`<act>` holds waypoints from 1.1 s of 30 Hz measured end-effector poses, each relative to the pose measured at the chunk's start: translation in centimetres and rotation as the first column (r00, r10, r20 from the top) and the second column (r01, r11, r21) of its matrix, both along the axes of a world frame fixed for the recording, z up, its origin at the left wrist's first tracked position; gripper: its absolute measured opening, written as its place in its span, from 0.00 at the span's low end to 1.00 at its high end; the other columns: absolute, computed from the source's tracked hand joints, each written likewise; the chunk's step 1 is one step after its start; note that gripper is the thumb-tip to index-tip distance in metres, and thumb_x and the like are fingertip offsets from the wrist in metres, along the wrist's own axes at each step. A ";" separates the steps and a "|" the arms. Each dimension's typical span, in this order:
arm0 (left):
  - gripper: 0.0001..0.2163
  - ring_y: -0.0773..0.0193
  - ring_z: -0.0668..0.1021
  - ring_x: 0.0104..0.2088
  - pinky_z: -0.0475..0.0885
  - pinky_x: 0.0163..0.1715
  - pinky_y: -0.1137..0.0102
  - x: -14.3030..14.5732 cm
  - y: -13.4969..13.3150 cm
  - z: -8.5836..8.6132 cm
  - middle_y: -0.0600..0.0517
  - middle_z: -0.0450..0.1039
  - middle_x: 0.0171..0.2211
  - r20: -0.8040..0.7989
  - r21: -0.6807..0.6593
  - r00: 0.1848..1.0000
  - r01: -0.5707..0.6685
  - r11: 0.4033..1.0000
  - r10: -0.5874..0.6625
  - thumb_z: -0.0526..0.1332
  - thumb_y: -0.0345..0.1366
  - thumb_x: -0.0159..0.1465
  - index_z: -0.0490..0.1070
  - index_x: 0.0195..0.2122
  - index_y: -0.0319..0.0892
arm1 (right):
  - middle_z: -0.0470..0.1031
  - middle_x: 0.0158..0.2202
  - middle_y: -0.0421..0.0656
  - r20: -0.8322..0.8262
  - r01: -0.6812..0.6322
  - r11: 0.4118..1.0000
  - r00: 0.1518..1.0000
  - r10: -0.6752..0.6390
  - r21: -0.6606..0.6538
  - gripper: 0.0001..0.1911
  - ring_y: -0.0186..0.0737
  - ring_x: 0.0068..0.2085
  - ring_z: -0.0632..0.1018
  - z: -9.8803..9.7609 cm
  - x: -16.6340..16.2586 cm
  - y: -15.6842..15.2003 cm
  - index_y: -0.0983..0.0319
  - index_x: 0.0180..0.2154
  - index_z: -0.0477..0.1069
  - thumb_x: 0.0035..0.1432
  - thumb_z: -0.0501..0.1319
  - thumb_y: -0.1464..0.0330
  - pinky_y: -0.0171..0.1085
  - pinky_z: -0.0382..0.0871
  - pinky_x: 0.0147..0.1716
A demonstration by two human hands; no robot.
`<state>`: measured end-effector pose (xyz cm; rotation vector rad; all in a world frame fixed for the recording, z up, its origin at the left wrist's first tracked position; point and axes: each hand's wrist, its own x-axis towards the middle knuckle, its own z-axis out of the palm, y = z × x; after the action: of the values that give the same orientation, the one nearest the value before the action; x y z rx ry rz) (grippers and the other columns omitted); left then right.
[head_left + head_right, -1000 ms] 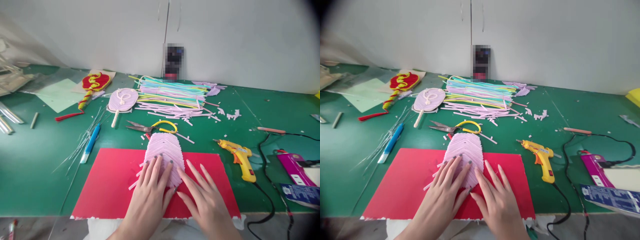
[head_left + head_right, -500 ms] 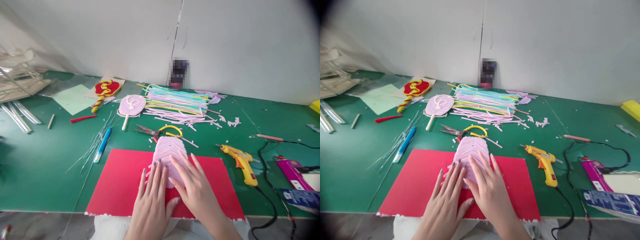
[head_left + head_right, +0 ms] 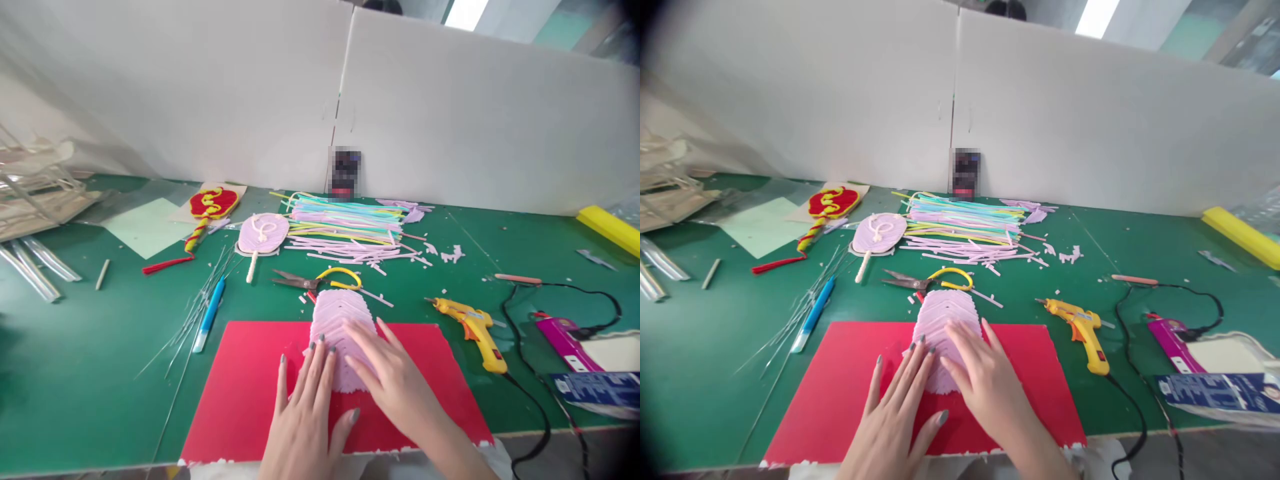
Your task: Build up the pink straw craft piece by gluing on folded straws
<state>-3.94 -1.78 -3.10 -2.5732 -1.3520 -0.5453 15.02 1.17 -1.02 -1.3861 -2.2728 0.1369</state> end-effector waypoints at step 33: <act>0.22 0.51 0.66 0.61 0.62 0.58 0.48 -0.3 4.4 0.1 0.37 0.64 0.60 0.041 -0.241 0.977 -0.195 0.951 0.211 0.48 0.37 0.70 0.58 0.62 0.34 | 0.66 0.59 0.55 -0.481 0.347 0.936 0.812 -0.331 -0.060 0.26 0.48 0.62 0.66 -5.2 2.1 7.3 0.63 0.52 0.67 0.65 0.46 0.52 0.53 0.62 0.59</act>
<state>-4.21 2.63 -3.00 -2.5681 -1.7789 -0.4629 17.09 8.46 -6.18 -1.5156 -1.5853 0.2944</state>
